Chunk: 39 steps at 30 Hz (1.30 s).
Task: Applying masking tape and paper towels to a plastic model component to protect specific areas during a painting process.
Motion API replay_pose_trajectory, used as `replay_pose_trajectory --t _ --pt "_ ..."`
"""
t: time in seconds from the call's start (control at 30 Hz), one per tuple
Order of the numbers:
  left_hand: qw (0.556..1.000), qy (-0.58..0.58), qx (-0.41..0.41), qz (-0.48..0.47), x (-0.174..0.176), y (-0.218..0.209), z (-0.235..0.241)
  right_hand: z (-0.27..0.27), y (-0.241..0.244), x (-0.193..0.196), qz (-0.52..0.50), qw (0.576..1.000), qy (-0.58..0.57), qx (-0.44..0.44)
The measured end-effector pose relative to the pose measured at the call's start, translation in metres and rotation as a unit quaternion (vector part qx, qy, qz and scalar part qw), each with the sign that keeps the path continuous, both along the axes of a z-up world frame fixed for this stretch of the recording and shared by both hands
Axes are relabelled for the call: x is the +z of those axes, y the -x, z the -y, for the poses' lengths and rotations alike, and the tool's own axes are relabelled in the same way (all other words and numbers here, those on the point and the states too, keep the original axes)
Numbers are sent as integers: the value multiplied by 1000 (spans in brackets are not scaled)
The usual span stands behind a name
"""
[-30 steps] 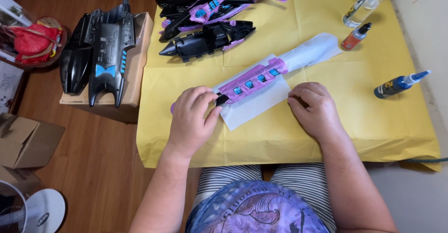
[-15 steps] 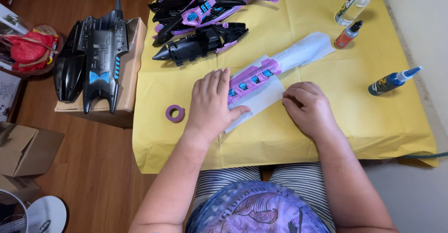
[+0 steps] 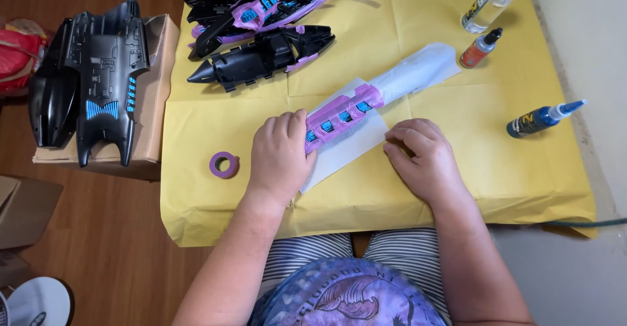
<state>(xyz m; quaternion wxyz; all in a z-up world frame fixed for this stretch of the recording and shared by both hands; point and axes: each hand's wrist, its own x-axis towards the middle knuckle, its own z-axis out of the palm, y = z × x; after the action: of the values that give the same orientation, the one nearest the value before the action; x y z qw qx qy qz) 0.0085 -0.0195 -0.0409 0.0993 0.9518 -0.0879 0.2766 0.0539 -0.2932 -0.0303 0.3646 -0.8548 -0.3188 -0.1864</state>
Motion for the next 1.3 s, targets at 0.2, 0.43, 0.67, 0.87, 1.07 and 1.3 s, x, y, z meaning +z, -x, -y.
replay_pose_trajectory --t 0.2,0.43,0.67,0.87,1.07,1.3 --pt "1000 1 -6 2 6 2 2 2 0 -2 -4 1000 -6 -2" --pt "1000 3 -2 5 10 3 3 0 1 -1 -3 1000 -4 5" --pt "1000 -4 0 11 5 2 2 0 1 -1 -4 1000 -8 3" --pt "999 18 -25 24 18 5 4 0 1 -1 -7 1000 -16 0" --pt "996 47 -55 59 6 1 -1 3 -2 -4 -7 999 -32 3" --pt "994 62 -83 43 20 10 0 6 -4 -2 3 999 -53 1"
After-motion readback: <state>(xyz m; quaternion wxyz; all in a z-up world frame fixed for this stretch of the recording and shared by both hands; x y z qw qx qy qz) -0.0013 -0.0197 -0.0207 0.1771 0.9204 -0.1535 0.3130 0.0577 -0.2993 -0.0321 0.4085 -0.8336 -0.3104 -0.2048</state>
